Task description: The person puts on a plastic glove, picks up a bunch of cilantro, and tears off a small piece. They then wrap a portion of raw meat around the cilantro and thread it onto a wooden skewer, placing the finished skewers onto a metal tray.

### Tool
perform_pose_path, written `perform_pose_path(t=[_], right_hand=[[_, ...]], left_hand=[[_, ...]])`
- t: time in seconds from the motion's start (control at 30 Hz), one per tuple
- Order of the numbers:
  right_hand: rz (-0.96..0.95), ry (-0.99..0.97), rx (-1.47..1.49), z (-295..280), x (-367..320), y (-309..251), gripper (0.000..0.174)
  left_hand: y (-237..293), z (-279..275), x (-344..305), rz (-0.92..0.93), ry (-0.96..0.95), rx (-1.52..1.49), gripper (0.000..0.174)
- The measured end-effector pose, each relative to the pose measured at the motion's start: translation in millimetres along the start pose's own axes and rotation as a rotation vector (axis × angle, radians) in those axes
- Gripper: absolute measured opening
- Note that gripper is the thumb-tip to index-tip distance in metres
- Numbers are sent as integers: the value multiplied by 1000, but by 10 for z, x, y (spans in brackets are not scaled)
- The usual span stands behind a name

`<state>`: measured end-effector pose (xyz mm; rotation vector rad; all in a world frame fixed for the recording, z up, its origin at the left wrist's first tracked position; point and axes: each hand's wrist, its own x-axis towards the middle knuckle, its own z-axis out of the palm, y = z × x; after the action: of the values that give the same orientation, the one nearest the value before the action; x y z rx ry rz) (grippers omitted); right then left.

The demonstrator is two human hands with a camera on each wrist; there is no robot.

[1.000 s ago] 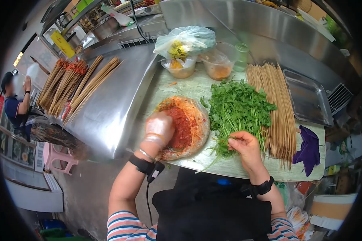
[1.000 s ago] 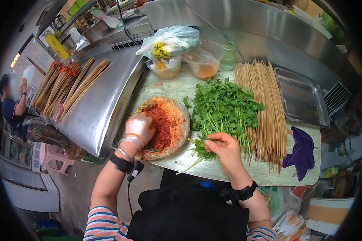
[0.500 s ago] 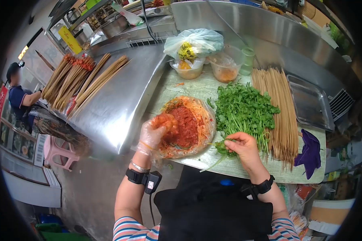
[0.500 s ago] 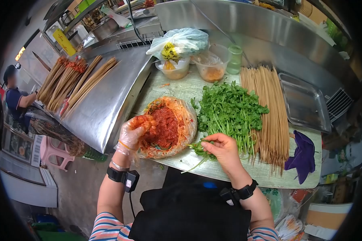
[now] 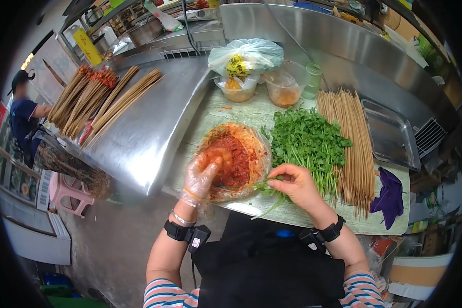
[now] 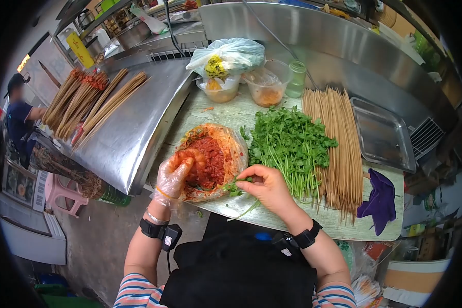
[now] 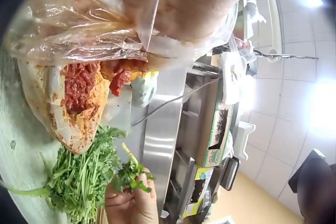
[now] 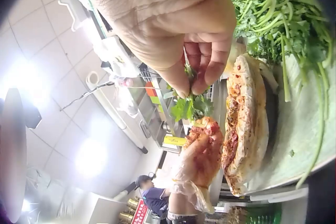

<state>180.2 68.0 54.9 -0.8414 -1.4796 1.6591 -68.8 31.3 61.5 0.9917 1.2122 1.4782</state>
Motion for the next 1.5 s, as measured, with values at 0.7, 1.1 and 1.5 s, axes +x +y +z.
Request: perform_pose_path(t=[0.7, 1.1, 1.5], right_hand=[[-490, -45, -548, 313, 357, -187, 15], [138, 747, -1493, -2223, 165, -312, 24], [642, 669, -1089, -2722, 124, -469, 20]], left_hand=[[-69, 199, -212, -13, -135, 164, 23], [-474, 124, -3, 208, 108, 314, 16], [-633, 49, 90, 179, 21, 221, 16]])
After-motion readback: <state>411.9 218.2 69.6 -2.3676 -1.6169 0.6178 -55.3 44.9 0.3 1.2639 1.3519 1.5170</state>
